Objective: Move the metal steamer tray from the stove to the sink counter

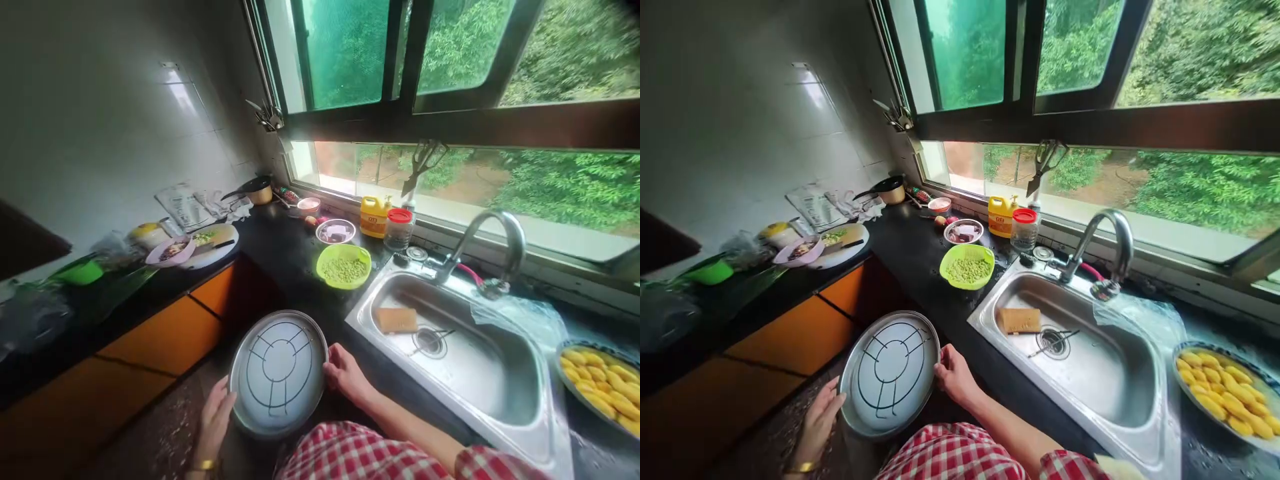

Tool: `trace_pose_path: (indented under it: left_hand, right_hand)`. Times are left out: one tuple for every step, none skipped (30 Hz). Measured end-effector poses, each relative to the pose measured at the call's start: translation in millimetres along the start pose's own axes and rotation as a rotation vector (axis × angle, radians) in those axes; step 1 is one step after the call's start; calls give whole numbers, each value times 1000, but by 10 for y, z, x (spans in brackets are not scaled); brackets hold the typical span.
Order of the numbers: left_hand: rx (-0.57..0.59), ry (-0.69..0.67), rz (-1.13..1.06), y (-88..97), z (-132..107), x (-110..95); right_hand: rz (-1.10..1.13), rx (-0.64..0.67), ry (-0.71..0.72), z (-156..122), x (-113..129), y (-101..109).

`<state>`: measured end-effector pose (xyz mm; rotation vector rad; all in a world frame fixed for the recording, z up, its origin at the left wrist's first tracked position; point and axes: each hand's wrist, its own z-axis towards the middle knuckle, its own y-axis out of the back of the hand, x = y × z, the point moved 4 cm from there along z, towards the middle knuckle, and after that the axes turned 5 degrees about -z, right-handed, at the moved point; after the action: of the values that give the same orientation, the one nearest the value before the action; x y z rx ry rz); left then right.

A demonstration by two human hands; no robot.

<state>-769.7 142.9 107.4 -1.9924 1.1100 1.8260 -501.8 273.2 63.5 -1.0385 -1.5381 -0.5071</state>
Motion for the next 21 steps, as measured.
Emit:
trace_pose_path:
  left_hand:
    - [26, 10, -5, -87, 302, -66]
    - [59, 27, -15, -176, 603, -127]
    - [99, 40, -20, -266, 902, -187]
    - [136, 33, -12, -354, 1203, -250]
    - [174, 20, 3, -442, 1504, -310]
    - [207, 4, 25, -529, 1806, -364]
    - [242, -17, 51, -616, 2111, -412]
    - [281, -36, 81, -707, 2417, -452]
    - [325, -54, 110, -803, 2726, -483]
    - [373, -72, 133, -905, 3034, -509]
    - [430, -92, 151, -1017, 3339, -531]
    - [492, -112, 161, -1136, 3638, -551]
    - [555, -131, 166, -1264, 3926, -572]
    - [620, -148, 168, -1399, 4200, -594]
    - [680, -164, 169, -1537, 4455, -619]
    - [735, -176, 173, -1678, 4691, -646]
    - [785, -184, 182, -1819, 4903, -673]
    - [827, -193, 192, -1956, 5094, -700]
    - [864, -198, 202, -2088, 5263, -726]
    - [895, -199, 210, -2214, 5412, -749]
    - [921, -198, 215, -2334, 5542, -769]
  right_hand:
    - [-10, -18, 9, 249, 60, -3]
    - [-21, -37, 17, 492, 115, -9]
    - [-30, -61, 24, 728, 162, -17]
    - [-33, -87, 29, 959, 198, -27]
    - [-28, -117, 36, 1183, 226, -41]
    - [-13, -147, 46, 1401, 243, -60]
    - [8, -180, 57, 1613, 251, -82]
    - [29, -218, 66, 1820, 249, -107]
    - [45, -260, 71, 2023, 239, -135]
    - [55, -303, 71, 2221, 222, -168]
    - [62, -352, 65, 2416, 200, -201]
    - [69, -403, 57, 2608, 176, -237]
    - [80, -454, 48, 2797, 151, -272]
    - [96, -509, 38, 2981, 128, -304]
    - [111, -562, 26, 3161, 105, -332]
    - [124, -613, 12, 3335, 85, -353]
    - [129, -661, -4, 3500, 68, -366]
    - [127, -704, -20, 3656, 56, -371]
    - [122, -746, -34, 3800, 50, -365]
    - [115, -783, -45, 3932, 49, -352]
    - [109, -817, -54, 4051, 55, -330]
